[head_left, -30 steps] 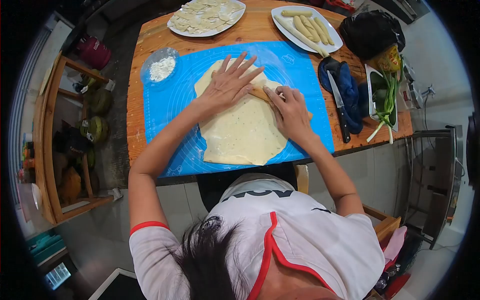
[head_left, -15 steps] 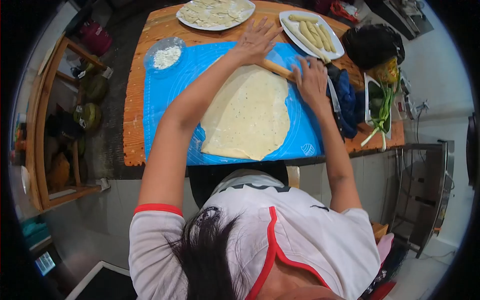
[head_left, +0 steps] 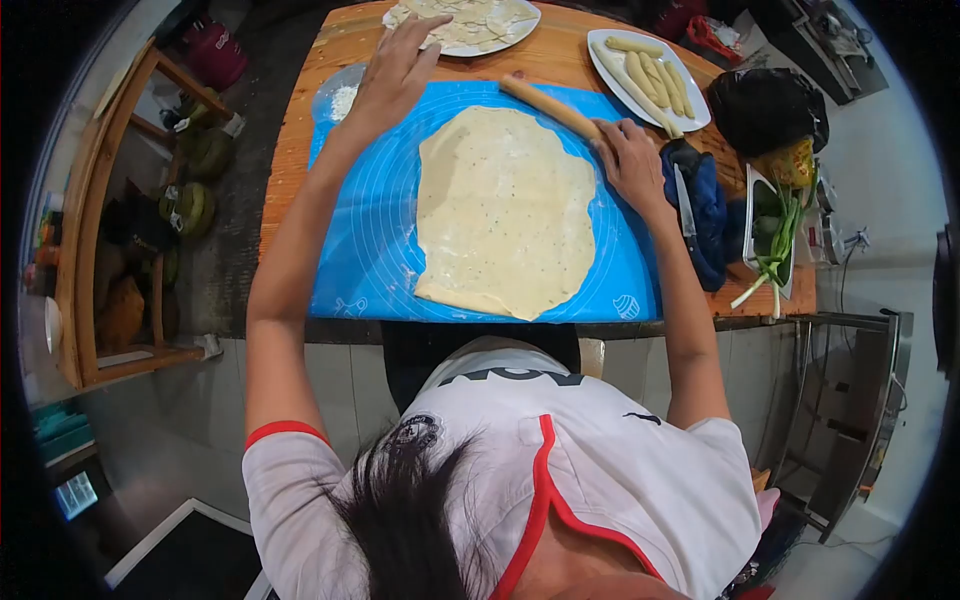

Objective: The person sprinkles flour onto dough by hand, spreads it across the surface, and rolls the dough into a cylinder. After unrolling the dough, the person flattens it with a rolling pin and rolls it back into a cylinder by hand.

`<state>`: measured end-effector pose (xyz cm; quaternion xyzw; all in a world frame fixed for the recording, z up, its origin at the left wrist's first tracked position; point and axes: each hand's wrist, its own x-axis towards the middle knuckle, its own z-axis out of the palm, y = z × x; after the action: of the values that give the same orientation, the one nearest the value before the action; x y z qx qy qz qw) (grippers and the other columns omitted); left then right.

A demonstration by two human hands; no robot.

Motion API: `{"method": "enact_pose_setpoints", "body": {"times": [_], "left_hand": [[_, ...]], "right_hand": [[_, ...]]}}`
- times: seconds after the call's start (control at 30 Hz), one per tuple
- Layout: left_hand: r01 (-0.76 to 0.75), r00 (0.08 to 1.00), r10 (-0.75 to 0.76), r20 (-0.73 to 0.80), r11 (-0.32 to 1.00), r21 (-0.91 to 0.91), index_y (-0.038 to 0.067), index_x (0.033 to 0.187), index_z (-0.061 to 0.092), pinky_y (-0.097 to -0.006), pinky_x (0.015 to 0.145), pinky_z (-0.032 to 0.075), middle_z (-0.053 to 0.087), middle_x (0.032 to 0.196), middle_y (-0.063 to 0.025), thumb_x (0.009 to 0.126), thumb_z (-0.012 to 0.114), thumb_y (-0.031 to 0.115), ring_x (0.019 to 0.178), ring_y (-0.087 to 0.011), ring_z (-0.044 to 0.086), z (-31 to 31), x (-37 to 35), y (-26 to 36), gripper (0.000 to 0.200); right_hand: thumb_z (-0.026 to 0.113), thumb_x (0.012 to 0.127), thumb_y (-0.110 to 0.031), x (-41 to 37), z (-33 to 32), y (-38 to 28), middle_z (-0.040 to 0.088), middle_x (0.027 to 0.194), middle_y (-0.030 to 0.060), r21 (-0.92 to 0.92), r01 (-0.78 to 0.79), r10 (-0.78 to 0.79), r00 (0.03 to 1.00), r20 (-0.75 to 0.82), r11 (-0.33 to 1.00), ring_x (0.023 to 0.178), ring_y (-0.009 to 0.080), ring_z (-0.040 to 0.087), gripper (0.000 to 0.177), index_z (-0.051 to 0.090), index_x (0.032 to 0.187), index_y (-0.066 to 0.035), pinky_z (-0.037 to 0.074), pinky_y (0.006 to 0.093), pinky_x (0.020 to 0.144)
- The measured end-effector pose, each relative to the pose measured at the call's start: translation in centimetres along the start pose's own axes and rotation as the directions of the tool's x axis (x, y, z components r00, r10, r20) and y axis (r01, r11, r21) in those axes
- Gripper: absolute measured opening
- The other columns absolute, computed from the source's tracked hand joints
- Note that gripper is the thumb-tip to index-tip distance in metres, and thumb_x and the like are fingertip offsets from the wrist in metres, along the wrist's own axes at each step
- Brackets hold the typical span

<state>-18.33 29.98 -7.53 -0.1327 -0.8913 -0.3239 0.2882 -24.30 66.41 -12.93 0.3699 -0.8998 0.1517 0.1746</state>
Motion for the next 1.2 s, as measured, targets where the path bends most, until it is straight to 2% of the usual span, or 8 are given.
{"method": "enact_pose_setpoints", "body": {"times": [0.2,0.33,0.63,0.73,0.83,0.93,1.03,1.2], "left_hand": [[-0.166,0.957,0.093,0.275,0.953,0.253,0.006,0.155,0.031,-0.0496,0.124,0.015,0.028,0.162,-0.0143,0.104,0.045,0.033,0.152,-0.0342,0.02,2.2,-6.2,5.0,0.059],[-0.12,0.883,-0.039,0.467,0.944,0.306,0.003,0.159,0.017,-0.0502,0.126,0.007,0.013,0.167,-0.0146,0.106,0.038,0.045,0.155,-0.0325,0.007,5.5,-8.0,3.4,0.071],[-0.163,0.972,0.09,0.218,0.924,0.345,0.014,0.162,0.016,-0.0529,0.125,0.004,0.008,0.168,-0.0144,0.107,0.032,0.047,0.156,-0.0321,0.003,9.7,-2.2,-3.1,0.066],[-0.168,0.976,0.088,0.2,0.887,0.43,0.019,0.162,0.017,-0.0551,0.124,0.003,0.007,0.168,-0.0141,0.107,0.031,0.045,0.156,-0.0328,0.003,10.1,-0.9,-4.1,0.062],[-0.167,0.984,0.119,0.135,0.881,0.443,0.023,0.161,0.021,-0.058,0.123,0.006,0.014,0.167,-0.0159,0.106,0.035,0.044,0.155,-0.0356,0.007,10.7,0.0,-5.4,0.06],[-0.136,0.984,0.06,0.169,0.863,0.487,0.022,0.162,0.017,-0.0565,0.123,0.004,0.007,0.168,-0.0163,0.107,0.032,0.042,0.155,-0.0378,0.002,11.1,0.7,-6.3,0.06],[-0.159,0.981,0.083,0.175,0.86,0.484,0.021,0.162,0.019,-0.057,0.123,0.005,0.009,0.168,-0.018,0.107,0.034,0.042,0.154,-0.0404,0.003,10.8,1.2,-7.1,0.061],[-0.061,0.998,0.064,0.003,0.934,0.352,0.018,0.159,0.027,-0.0584,0.122,0.008,0.021,0.164,-0.02,0.106,0.039,0.038,0.153,-0.0425,0.008,8.3,1.5,-6.8,0.059]], "right_hand": [[0.062,0.094,-0.016,1.9,1.2,-5.7,0.06,0.108,0.0127,0.23,0.204,-0.215,0.976,0.024,0.952,0.1,0.0309,0.056,0.036,0.065,0.13,-0.016,0.043,0.0442,0.091],[0.057,0.098,-0.021,2.9,3.4,-5.7,0.056,0.121,0.0172,0.118,0.154,-0.158,0.987,0.022,0.981,0.112,0.0342,0.051,0.042,0.059,0.139,-0.02,0.036,0.0509,0.1],[0.039,0.104,-0.039,9.8,8.4,-0.7,0.052,0.133,0.0193,-0.104,-0.048,0.056,0.996,0.075,0.993,0.125,0.037,0.045,0.056,0.035,0.157,-0.024,0.03,0.0547,0.104],[0.038,0.103,-0.041,12.1,8.8,0.2,0.052,0.134,0.0203,-0.143,-0.139,0.174,0.946,0.272,0.98,0.126,0.0378,0.044,0.061,0.027,0.16,-0.023,0.033,0.0556,0.101],[0.043,0.102,-0.041,13.3,9.3,0.0,0.056,0.131,0.019,-0.221,-0.215,0.253,0.954,0.16,0.951,0.122,0.0364,0.049,0.056,0.04,0.154,-0.019,0.037,0.0538,0.096],[0.049,0.1,-0.042,13.6,9.3,-0.3,0.062,0.12,0.0173,-0.14,-0.19,0.179,0.98,-0.085,0.972,0.109,0.0334,0.055,0.05,0.056,0.141,-0.014,0.035,0.0528,0.093],[0.054,0.098,-0.043,12.4,7.3,-0.5,0.064,0.116,0.0141,0.126,-0.138,0.104,0.963,0.248,0.982,0.107,0.0315,0.057,0.045,0.063,0.133,-0.015,0.036,0.0515,0.091],[0.063,0.095,-0.024,9.3,7.2,-0.5,0.059,0.097,0.0101,0.208,0.143,-0.142,0.99,-0.019,0.968,0.1,0.0301,0.056,0.035,0.065,0.129,-0.021,0.039,0.0462,0.09]]}}
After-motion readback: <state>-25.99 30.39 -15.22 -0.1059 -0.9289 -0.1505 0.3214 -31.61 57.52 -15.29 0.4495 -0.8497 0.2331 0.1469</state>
